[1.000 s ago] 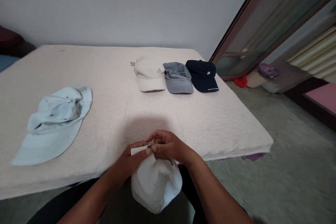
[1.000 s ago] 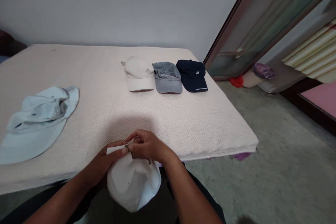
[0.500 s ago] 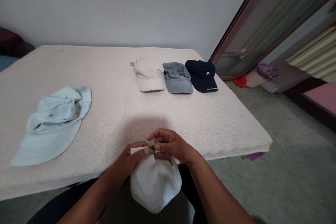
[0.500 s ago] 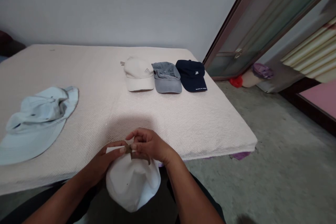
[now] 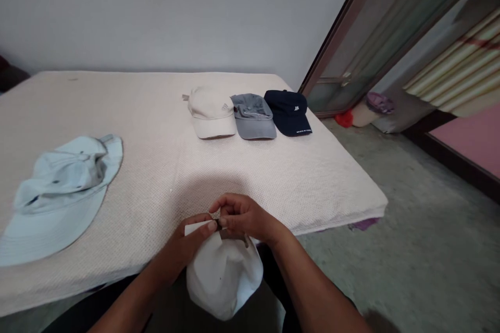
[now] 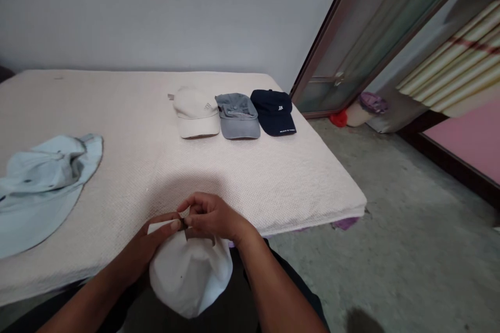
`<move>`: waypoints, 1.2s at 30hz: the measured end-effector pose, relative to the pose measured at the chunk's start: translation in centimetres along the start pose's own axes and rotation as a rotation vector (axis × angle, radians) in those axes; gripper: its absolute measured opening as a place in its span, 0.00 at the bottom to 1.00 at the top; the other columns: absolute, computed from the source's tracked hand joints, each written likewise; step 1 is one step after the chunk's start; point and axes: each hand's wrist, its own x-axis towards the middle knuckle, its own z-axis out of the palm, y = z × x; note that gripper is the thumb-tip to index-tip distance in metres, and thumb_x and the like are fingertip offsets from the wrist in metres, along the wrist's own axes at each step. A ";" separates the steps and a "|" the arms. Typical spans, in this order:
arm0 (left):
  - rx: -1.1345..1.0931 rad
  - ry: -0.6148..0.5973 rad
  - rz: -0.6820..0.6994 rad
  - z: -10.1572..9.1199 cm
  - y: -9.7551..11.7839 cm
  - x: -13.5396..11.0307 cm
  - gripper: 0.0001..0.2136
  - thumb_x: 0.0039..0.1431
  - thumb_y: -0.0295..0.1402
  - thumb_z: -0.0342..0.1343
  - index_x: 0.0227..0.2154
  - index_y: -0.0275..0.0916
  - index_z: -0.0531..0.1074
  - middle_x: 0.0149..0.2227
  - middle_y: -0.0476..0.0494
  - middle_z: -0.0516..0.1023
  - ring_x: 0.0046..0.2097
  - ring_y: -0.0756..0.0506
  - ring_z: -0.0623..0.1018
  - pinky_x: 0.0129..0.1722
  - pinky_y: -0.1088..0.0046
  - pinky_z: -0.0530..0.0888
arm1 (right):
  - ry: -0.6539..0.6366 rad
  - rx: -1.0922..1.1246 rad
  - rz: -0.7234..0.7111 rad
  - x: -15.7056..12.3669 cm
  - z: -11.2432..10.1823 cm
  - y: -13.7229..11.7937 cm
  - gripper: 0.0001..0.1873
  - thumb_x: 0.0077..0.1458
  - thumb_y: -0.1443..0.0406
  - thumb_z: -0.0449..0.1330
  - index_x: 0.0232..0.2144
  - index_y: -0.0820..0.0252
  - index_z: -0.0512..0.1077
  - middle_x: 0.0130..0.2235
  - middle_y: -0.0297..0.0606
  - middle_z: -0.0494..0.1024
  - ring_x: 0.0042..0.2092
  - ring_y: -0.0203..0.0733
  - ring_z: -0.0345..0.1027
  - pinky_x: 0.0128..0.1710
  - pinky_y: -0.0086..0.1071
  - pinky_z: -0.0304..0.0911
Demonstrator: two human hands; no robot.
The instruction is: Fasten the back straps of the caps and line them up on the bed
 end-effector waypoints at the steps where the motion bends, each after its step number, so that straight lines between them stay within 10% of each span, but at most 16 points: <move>1: 0.006 0.003 -0.002 0.0 0.0 0.1 0.11 0.55 0.40 0.57 0.31 0.36 0.73 0.24 0.48 0.74 0.25 0.50 0.70 0.25 0.75 0.63 | 0.006 -0.003 -0.006 -0.1 -0.1 0.0 0.12 0.50 0.65 0.63 0.39 0.59 0.71 0.21 0.25 0.63 0.21 0.27 0.55 0.21 0.23 0.52; 12: -0.313 0.040 0.007 1.3 1.0 1.0 0.06 0.52 0.34 0.57 0.27 0.36 0.73 0.22 0.50 0.74 0.24 0.50 0.71 0.25 0.76 0.68 | 0.122 0.045 -0.024 -1.3 -0.7 -0.7 0.10 0.52 0.62 0.61 0.38 0.59 0.70 0.22 0.27 0.66 0.21 0.28 0.55 0.21 0.24 0.52; 25: -0.702 0.436 0.170 -1.3 6.2 3.1 0.13 0.61 0.33 0.43 0.28 0.39 0.72 0.24 0.52 0.79 0.27 0.47 0.77 0.31 0.73 0.76 | 0.252 0.183 -0.061 -6.7 -4.7 -1.2 0.19 0.46 0.60 0.66 0.41 0.60 0.72 0.40 0.37 0.73 0.41 0.39 0.66 0.43 0.32 0.59; 29: -0.738 0.389 0.267 -0.1 6.9 4.0 0.18 0.65 0.32 0.36 0.33 0.37 0.73 0.25 0.52 0.79 0.28 0.49 0.77 0.29 0.77 0.75 | 0.259 0.142 -0.039 -7.6 -5.4 -0.8 0.19 0.42 0.67 0.67 0.40 0.61 0.73 0.41 0.38 0.76 0.43 0.41 0.67 0.46 0.36 0.60; 36: -0.715 0.100 0.178 3.2 4.8 6.3 0.16 0.63 0.34 0.42 0.43 0.33 0.73 0.39 0.37 0.80 0.41 0.42 0.79 0.41 0.67 0.77 | 0.692 0.235 -0.314 -9.9 -9.3 -2.4 0.16 0.44 0.63 0.66 0.38 0.59 0.71 0.32 0.36 0.78 0.29 0.38 0.70 0.32 0.33 0.65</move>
